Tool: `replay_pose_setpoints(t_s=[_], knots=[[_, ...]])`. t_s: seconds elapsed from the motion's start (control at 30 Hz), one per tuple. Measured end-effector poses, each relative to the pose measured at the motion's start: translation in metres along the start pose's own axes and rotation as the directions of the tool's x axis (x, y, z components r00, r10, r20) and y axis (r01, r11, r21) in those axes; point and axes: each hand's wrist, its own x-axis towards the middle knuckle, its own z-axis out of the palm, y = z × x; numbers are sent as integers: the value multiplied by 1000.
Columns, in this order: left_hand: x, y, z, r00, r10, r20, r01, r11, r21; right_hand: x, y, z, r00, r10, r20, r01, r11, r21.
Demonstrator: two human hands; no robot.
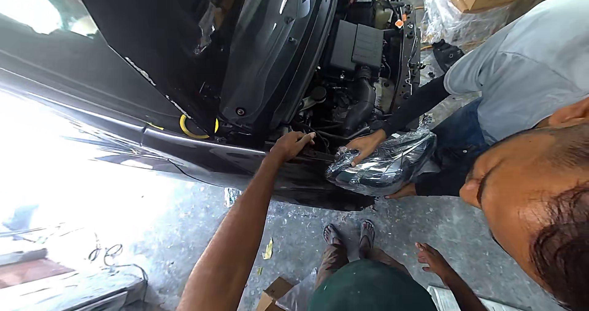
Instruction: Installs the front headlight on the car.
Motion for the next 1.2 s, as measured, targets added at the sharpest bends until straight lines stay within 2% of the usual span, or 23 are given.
replay_pose_setpoints(t_s=[0.13, 0.47, 0.73, 1.2], knots=[[-1, -2, 0, 1000, 11, 2, -11, 1000, -21, 17, 14, 8, 1000, -24, -7, 24, 1000, -20], [0, -5, -5, 987, 153, 57, -150, 987, -59, 3, -12, 72, 999, -45, -3, 45, 999, 9], [0, -6, -6, 976, 184, 112, -179, 982, -57, -5, -8, 113, 999, -30, 17, 29, 999, 20], [0, -10, -3, 960, 250, 128, -254, 967, 20, -10, -12, 137, 998, -56, -13, 56, 998, 11]])
